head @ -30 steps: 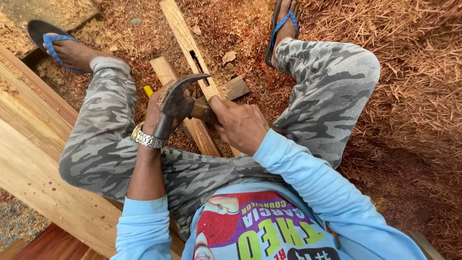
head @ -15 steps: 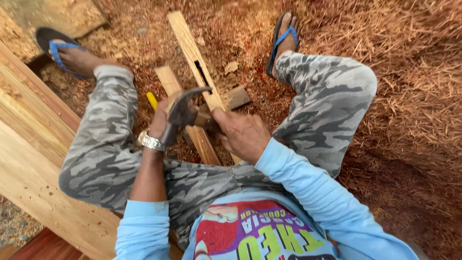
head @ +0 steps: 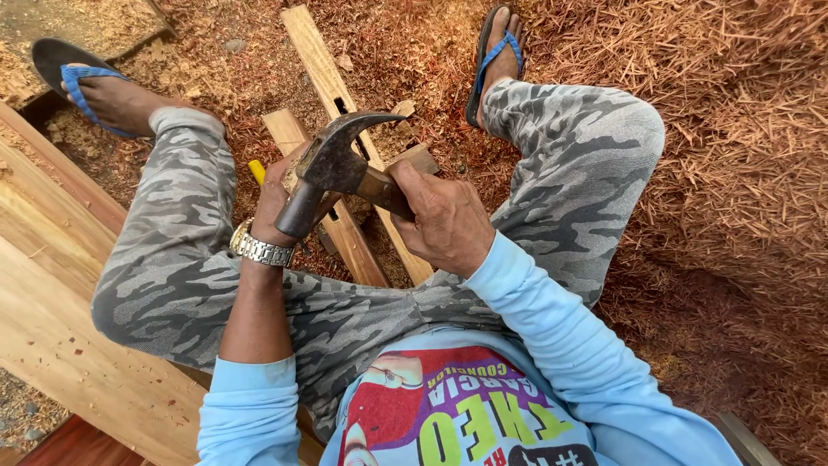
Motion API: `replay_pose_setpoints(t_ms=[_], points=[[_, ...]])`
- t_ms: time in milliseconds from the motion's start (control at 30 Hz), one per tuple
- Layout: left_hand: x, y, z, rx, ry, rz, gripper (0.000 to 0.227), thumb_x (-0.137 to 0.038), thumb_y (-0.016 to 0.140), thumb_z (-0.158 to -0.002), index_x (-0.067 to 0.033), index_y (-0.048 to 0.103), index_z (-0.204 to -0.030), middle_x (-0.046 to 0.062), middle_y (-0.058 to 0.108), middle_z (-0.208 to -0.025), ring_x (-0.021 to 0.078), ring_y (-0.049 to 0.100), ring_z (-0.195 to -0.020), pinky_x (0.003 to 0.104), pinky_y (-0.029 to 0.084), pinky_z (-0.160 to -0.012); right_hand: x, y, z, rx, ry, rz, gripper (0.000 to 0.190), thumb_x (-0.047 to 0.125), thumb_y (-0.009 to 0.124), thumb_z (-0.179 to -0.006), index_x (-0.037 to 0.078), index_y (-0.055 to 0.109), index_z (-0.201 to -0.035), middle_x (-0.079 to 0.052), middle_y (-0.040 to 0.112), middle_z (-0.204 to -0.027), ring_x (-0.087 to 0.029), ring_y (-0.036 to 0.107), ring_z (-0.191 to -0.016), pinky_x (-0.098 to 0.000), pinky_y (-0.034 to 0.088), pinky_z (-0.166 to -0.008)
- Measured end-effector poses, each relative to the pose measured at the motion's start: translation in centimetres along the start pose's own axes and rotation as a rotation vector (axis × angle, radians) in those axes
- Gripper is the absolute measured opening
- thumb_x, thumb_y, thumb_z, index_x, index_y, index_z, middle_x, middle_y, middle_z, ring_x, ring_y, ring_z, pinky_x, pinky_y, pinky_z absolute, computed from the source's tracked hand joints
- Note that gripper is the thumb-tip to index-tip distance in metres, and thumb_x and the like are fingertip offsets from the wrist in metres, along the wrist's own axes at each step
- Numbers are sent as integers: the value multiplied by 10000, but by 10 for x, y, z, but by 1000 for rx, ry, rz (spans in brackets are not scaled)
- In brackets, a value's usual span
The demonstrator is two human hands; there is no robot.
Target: The person chisels a mortise into a wooden beam using a hammer and a chisel.
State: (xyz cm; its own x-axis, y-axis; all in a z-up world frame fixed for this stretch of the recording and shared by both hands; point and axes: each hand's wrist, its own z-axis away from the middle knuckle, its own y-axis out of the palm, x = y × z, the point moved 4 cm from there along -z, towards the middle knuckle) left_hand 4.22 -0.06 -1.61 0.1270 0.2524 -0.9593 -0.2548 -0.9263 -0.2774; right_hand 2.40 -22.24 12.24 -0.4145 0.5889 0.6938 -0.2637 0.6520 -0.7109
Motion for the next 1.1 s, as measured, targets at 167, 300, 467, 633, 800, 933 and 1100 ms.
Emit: replay_pose_setpoints(t_ms=[167,300,467,633,800,933,1100], points=[[32,11,7,61,-71,-173,186,-148,751,-940,-81,683,-1100,40,733,-940,130,704,-824,282,586,-685,-17,37,1,234,144,101,324,100,698,-882,81,464,-1104,-146,673,-818,-380,691,-667,-494,523,-568],[18,11,3,43,-227,-242,221,-189,787,-920,-73,653,-1051,48,720,-839,133,684,-727,293,556,-611,-17,47,-2,337,133,178,370,135,697,-848,100,452,-1123,-164,688,-824,-421,687,-690,-546,505,-551],[26,3,12,26,-143,-141,147,-144,747,-955,-82,669,-1063,39,723,-877,132,679,-749,291,562,-635,-21,57,-5,324,143,175,287,136,671,-915,104,447,-1091,-169,694,-841,-424,686,-720,-553,498,-576],[69,-2,4,44,-50,-266,140,-80,676,-956,-86,660,-1094,24,735,-932,102,694,-776,261,591,-671,-23,57,-16,409,168,238,275,80,612,-895,115,447,-1112,-179,683,-896,-415,699,-685,-550,504,-553],[100,2,23,-27,-290,136,175,-83,715,-957,-87,682,-1129,22,703,-888,92,632,-718,260,510,-587,-37,78,-5,302,119,225,233,111,624,-935,118,458,-1097,-169,679,-853,-436,683,-741,-561,497,-605],[83,0,22,49,-257,-9,220,-120,718,-938,-91,657,-1147,32,683,-724,82,623,-612,246,484,-524,-21,69,-7,316,78,259,303,103,623,-874,116,466,-1133,-178,668,-865,-429,681,-650,-562,480,-513],[46,8,13,161,-896,-139,252,-239,804,-936,-67,724,-1103,70,679,-788,139,556,-596,287,435,-502,-48,102,-3,418,148,346,177,123,589,-991,139,459,-1110,-158,669,-819,-379,693,-693,-527,506,-516]])
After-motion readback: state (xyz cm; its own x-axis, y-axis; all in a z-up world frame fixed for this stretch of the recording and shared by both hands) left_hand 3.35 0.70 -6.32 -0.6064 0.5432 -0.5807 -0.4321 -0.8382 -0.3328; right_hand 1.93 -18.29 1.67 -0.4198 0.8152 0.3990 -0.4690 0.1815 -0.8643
